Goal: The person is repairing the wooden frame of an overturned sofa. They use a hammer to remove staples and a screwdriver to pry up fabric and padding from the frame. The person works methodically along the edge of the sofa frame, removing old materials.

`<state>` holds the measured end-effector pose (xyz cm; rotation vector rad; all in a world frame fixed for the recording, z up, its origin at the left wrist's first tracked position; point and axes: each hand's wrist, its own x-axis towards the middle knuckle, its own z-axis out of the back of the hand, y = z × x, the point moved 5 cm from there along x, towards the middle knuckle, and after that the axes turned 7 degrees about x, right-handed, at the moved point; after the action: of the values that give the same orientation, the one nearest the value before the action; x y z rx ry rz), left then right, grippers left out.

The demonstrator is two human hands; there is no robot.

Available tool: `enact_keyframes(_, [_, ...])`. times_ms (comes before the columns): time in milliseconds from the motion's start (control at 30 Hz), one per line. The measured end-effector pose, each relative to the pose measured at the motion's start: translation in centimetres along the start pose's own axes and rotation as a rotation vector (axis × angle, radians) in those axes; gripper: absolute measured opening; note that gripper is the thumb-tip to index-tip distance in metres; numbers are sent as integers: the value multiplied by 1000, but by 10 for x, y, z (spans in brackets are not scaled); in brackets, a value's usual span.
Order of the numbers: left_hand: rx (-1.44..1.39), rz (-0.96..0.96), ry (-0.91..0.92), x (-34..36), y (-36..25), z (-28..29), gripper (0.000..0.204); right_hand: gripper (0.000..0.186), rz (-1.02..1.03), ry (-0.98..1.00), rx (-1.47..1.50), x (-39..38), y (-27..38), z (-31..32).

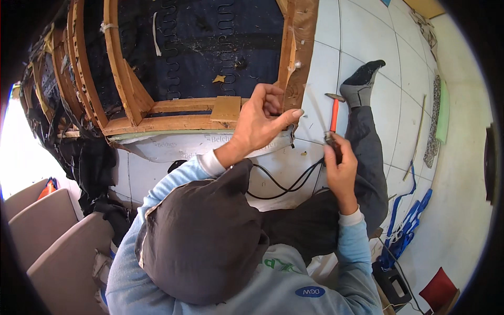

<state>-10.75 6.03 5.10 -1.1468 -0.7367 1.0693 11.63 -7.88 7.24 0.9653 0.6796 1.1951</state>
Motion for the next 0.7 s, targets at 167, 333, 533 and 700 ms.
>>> enact_keyframes(167, [-324,140,118,0,8,-1,27,33,104,16,-47,-18,7,-16])
enact_keyframes(333, [9,34,-133,18,7,11,33,32,34,-73,-159,-24,-2,-18])
enact_keyframes(533, [72,175,59,18,14,5,33,32,90,-97,-178,-21,2,-19])
enact_keyframes(700, [-82,160,30,19,31,0,28,33,162,-128,-254,-21,4,-17])
